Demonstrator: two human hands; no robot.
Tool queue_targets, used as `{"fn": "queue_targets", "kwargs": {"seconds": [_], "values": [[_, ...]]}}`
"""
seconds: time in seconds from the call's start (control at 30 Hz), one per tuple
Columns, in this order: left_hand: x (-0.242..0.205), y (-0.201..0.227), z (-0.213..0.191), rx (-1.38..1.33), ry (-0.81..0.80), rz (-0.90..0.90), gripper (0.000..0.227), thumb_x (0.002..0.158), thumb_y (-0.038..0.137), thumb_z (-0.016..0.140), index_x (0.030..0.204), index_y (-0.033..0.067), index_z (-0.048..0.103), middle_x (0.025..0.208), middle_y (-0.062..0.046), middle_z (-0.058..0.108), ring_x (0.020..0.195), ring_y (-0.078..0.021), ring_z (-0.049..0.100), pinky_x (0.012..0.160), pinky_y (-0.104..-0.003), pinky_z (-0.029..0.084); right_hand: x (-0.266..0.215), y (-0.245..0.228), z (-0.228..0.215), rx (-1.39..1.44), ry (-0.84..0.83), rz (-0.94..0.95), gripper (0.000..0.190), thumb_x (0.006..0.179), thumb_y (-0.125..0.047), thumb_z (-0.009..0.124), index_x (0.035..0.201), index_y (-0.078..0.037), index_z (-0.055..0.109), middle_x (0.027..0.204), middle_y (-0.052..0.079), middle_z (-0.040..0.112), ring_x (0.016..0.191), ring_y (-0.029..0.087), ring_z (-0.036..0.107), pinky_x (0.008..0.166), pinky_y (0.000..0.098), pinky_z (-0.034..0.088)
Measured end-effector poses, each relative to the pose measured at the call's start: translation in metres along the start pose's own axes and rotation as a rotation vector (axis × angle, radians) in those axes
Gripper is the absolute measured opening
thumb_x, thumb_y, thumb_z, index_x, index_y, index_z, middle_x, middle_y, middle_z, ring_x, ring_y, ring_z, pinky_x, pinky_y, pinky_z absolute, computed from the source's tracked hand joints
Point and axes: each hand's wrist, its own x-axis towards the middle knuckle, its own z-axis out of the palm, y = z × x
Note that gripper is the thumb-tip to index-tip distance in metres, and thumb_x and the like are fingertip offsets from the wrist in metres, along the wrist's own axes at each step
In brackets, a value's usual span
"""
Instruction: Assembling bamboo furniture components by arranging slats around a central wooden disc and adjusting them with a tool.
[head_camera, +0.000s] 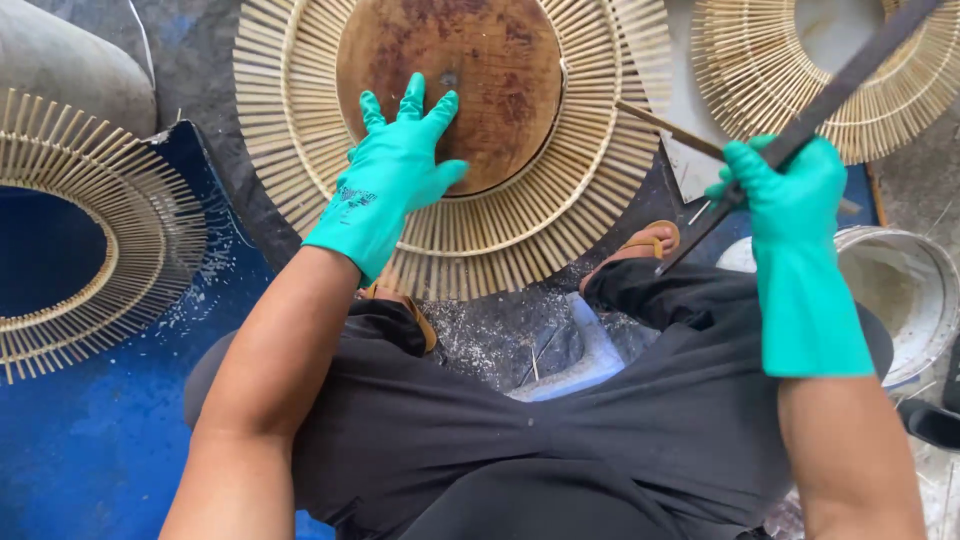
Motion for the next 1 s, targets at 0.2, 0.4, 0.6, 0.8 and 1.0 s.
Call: {"fn": "queue_targets", "kwargs": {"seconds": [0.2,0.4,0.6,0.8,1.0], "values": [[-0.014,0.01,-0.008,0.058,0.097,0.046,0.111,0.075,0.055,0.087,0.163,0.0352,0.023,0.173,0.0,0.007,0.151,-0.0555,-0.006,0.102,-0.088,0.024,0.044,0.053,0.029,-0.223,0.039,-0.065,0.037,0.101,-0.008,0.084,0.112,0.005,0.051,0.094,0.012,0.066,0.075,0.022,0.074,0.06,0.0373,0.066],[-0.013,-0.001,-0.012,0.112,0.123,0.111,0.109,0.077,0.055,0.088,0.165,0.0342,0.026,0.174,-0.006,0.012,0.15,-0.0581,-0.001,0.106,-0.083,0.029,0.032,0.048,0.041,-0.312,-0.09,-0.087,0.038,0.108,-0.012,0.085,0.112,0.006,0.052,0.09,0.012,0.068,0.07,0.022,0.073,0.056,0.0349,0.061],[-0.01,-0.007,-0.012,0.139,0.128,0.144,0.111,0.075,0.053,0.089,0.164,0.0321,0.026,0.17,-0.009,0.016,0.148,-0.0561,0.002,0.105,-0.084,0.026,0.034,0.037,0.028,-0.296,-0.13,-0.096,0.029,0.111,-0.011,0.083,0.116,0.005,0.059,0.095,0.014,0.072,0.072,0.021,0.072,0.059,0.0339,0.06],[-0.009,-0.019,-0.009,0.057,0.102,0.177,0.098,0.083,0.038,0.082,0.166,0.0337,0.029,0.172,-0.012,0.017,0.151,-0.0614,0.003,0.11,-0.071,0.037,0.037,0.012,0.027,-0.146,-0.012,-0.104,0.028,0.104,-0.004,0.079,0.114,0.003,0.054,0.093,0.007,0.069,0.077,0.015,0.074,0.062,0.0311,0.065],[-0.018,0.006,-0.014,0.03,0.24,0.187,0.095,0.076,0.043,0.09,0.155,0.0231,0.041,0.16,-0.018,0.034,0.139,-0.064,0.018,0.094,-0.078,0.029,0.032,0.018,0.051,-0.158,-0.124,-0.057,0.018,0.11,-0.01,0.079,0.108,0.001,0.065,0.089,0.006,0.067,0.073,0.015,0.068,0.062,0.0301,0.06]]}}
